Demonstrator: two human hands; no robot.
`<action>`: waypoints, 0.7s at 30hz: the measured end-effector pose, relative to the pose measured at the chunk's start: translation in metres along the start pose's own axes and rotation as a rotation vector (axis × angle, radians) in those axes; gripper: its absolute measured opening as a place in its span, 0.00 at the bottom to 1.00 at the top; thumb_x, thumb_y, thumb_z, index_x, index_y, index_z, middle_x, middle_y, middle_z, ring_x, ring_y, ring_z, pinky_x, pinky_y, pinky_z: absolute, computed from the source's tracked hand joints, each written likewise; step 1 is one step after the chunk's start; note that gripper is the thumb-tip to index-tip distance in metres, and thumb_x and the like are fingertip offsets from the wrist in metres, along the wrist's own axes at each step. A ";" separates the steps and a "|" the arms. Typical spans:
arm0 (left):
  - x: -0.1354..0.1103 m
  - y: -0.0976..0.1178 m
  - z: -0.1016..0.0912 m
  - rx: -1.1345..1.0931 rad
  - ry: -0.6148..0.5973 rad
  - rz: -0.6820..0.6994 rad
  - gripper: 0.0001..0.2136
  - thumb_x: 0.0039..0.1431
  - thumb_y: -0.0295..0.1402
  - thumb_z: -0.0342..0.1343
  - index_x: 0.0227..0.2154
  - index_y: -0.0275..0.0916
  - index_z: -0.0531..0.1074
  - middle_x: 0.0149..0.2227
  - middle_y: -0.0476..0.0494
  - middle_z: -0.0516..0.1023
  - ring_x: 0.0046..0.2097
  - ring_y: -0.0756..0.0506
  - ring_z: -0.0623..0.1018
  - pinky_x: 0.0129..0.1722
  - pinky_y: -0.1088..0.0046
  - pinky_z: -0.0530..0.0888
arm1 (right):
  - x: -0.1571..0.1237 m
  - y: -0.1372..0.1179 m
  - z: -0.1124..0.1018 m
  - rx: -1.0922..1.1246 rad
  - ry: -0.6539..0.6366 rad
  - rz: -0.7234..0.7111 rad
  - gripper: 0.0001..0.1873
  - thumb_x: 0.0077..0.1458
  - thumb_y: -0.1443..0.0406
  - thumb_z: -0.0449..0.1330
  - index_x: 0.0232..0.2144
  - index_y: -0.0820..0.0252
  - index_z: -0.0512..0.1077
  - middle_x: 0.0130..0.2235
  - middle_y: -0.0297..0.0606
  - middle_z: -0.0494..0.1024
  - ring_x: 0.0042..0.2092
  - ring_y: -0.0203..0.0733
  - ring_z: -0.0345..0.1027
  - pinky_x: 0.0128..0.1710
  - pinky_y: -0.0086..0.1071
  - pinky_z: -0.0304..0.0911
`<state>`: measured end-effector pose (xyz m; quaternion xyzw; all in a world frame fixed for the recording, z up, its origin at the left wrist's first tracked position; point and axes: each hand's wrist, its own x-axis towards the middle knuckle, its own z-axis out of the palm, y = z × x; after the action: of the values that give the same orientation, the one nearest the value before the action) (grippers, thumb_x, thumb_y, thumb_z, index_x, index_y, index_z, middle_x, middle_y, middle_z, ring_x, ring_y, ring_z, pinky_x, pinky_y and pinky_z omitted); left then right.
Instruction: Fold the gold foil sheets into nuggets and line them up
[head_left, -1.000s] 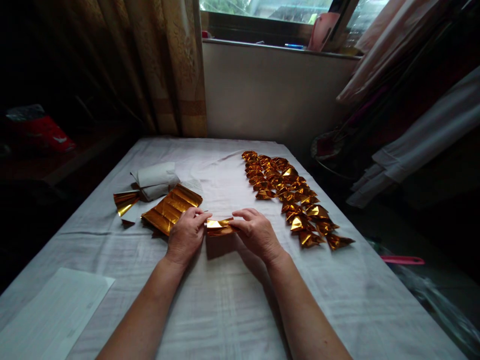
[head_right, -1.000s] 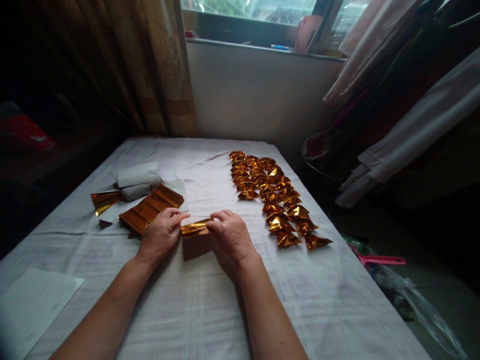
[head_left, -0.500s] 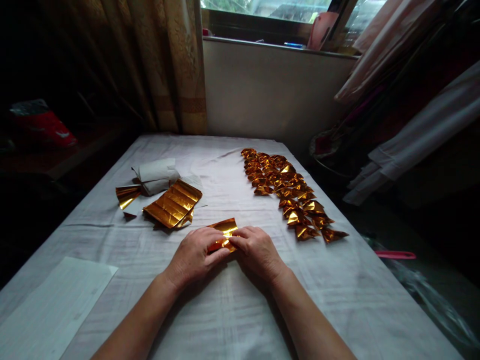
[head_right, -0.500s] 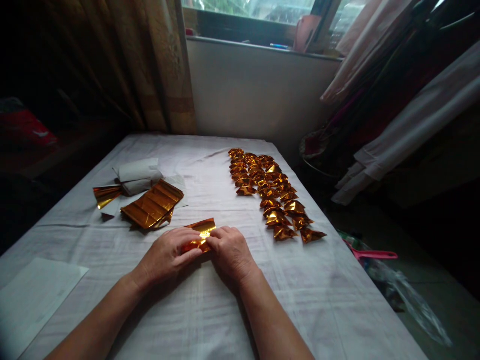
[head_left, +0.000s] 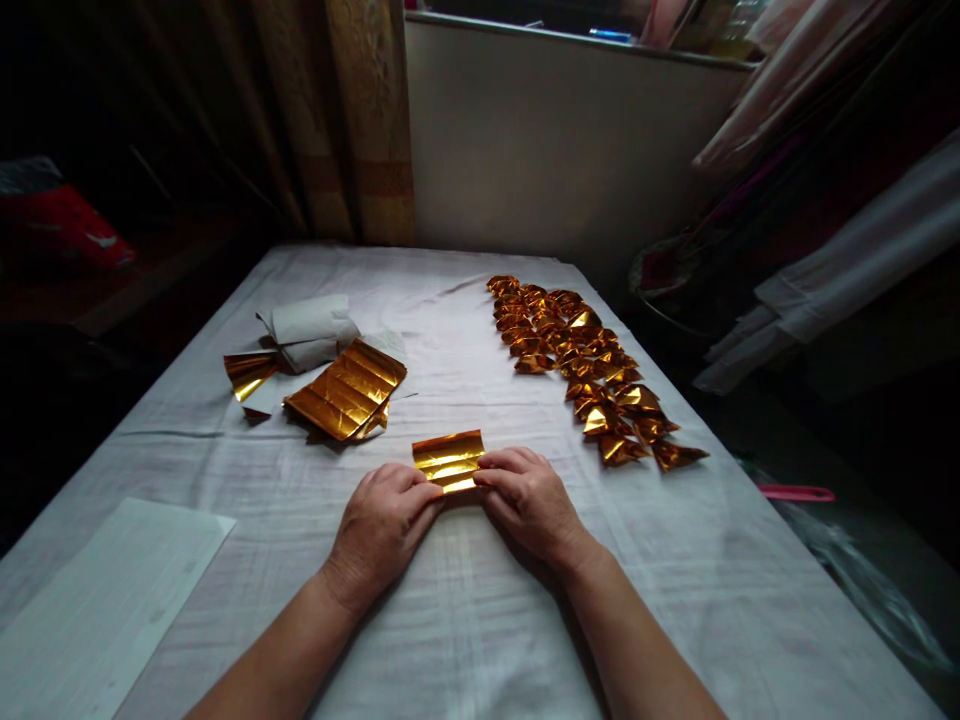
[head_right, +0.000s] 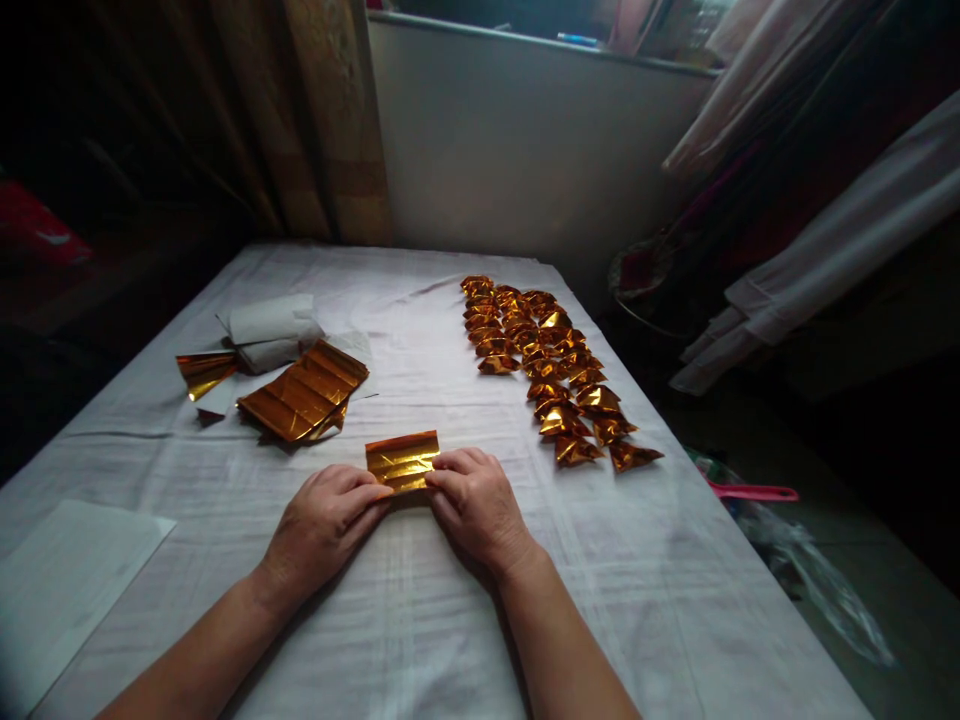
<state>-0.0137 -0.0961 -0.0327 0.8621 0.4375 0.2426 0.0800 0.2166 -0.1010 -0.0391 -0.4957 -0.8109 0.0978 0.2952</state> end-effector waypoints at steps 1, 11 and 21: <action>0.000 -0.001 0.000 0.000 0.010 -0.014 0.06 0.64 0.35 0.55 0.36 0.44 0.77 0.35 0.46 0.78 0.39 0.44 0.75 0.41 0.66 0.70 | 0.000 0.002 0.000 0.022 0.014 0.023 0.07 0.59 0.67 0.60 0.37 0.51 0.78 0.44 0.37 0.80 0.45 0.44 0.71 0.46 0.40 0.63; 0.004 -0.002 0.007 0.060 0.068 -0.137 0.09 0.62 0.32 0.56 0.44 0.40 0.73 0.37 0.44 0.80 0.40 0.42 0.76 0.42 0.63 0.69 | 0.006 -0.010 0.015 -0.067 0.137 0.291 0.06 0.57 0.64 0.62 0.28 0.55 0.73 0.39 0.37 0.79 0.43 0.46 0.68 0.44 0.40 0.58; 0.002 0.011 0.007 0.126 0.081 0.089 0.11 0.65 0.33 0.52 0.45 0.45 0.77 0.55 0.44 0.75 0.59 0.38 0.69 0.58 0.55 0.64 | 0.007 -0.012 0.017 -0.164 0.098 0.323 0.06 0.57 0.64 0.61 0.39 0.56 0.72 0.41 0.38 0.77 0.44 0.47 0.66 0.44 0.37 0.55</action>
<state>-0.0018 -0.1006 -0.0339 0.8737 0.4159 0.2525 -0.0028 0.1956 -0.0985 -0.0453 -0.6461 -0.7106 0.0533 0.2735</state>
